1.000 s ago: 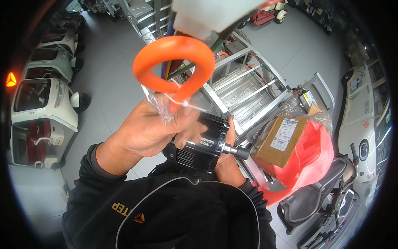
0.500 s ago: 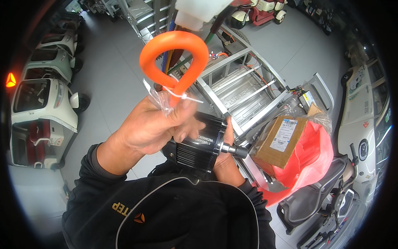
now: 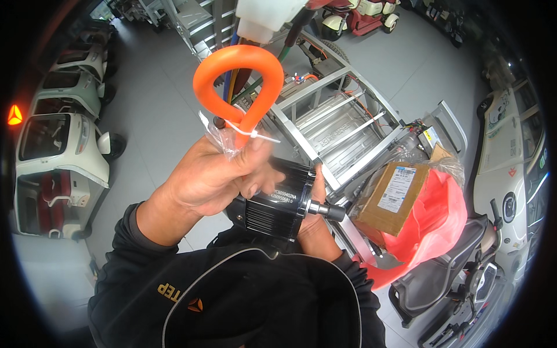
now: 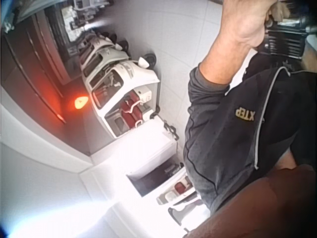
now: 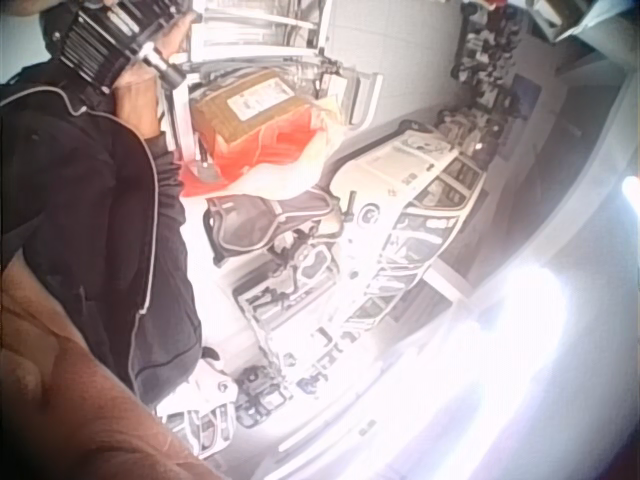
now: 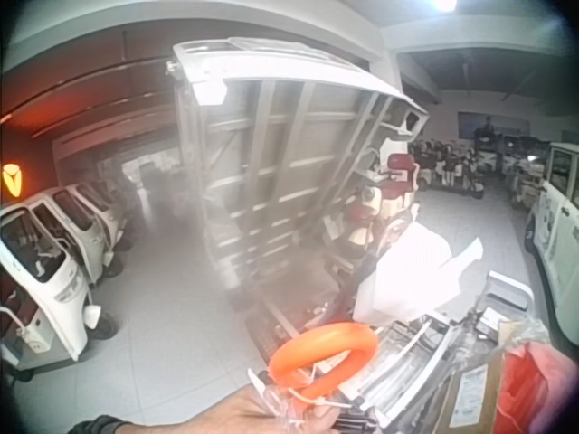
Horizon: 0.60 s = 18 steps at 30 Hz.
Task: The person carries a cardboard box through a showroom, places it on a vehicle frame, and uses scissors to cut the tape. They open the box, remove pink foam and a plastic bag, then take out a black electric motor with attached wires and inspect it.
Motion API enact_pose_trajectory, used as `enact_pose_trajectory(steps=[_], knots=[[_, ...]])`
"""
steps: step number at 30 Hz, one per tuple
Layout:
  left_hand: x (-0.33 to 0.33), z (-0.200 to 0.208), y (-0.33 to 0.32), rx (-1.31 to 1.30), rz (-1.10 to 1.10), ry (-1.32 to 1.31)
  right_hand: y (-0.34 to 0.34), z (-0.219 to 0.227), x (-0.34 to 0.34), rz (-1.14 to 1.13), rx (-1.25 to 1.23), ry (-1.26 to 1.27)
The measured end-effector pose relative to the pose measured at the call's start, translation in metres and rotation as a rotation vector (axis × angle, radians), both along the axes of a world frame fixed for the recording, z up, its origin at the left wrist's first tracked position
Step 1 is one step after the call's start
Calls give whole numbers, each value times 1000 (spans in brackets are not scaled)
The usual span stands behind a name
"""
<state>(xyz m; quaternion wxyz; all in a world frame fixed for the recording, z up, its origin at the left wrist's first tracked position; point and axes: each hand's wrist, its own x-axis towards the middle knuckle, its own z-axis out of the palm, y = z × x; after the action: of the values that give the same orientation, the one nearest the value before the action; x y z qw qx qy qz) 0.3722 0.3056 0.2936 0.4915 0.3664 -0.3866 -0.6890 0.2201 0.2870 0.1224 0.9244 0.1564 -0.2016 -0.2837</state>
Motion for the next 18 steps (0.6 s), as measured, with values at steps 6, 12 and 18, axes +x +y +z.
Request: enact_pose_trajectory(steps=[6,12,18], knots=[[2,-3,-2,15,-11,39,0,-4,-3,31,45,48],[1,1,-1,27,6,22,-4,-19,1,-59,-89,98],[3,-3,-3,-1,-23,57,-4,-9,-1,-16,-24,100]])
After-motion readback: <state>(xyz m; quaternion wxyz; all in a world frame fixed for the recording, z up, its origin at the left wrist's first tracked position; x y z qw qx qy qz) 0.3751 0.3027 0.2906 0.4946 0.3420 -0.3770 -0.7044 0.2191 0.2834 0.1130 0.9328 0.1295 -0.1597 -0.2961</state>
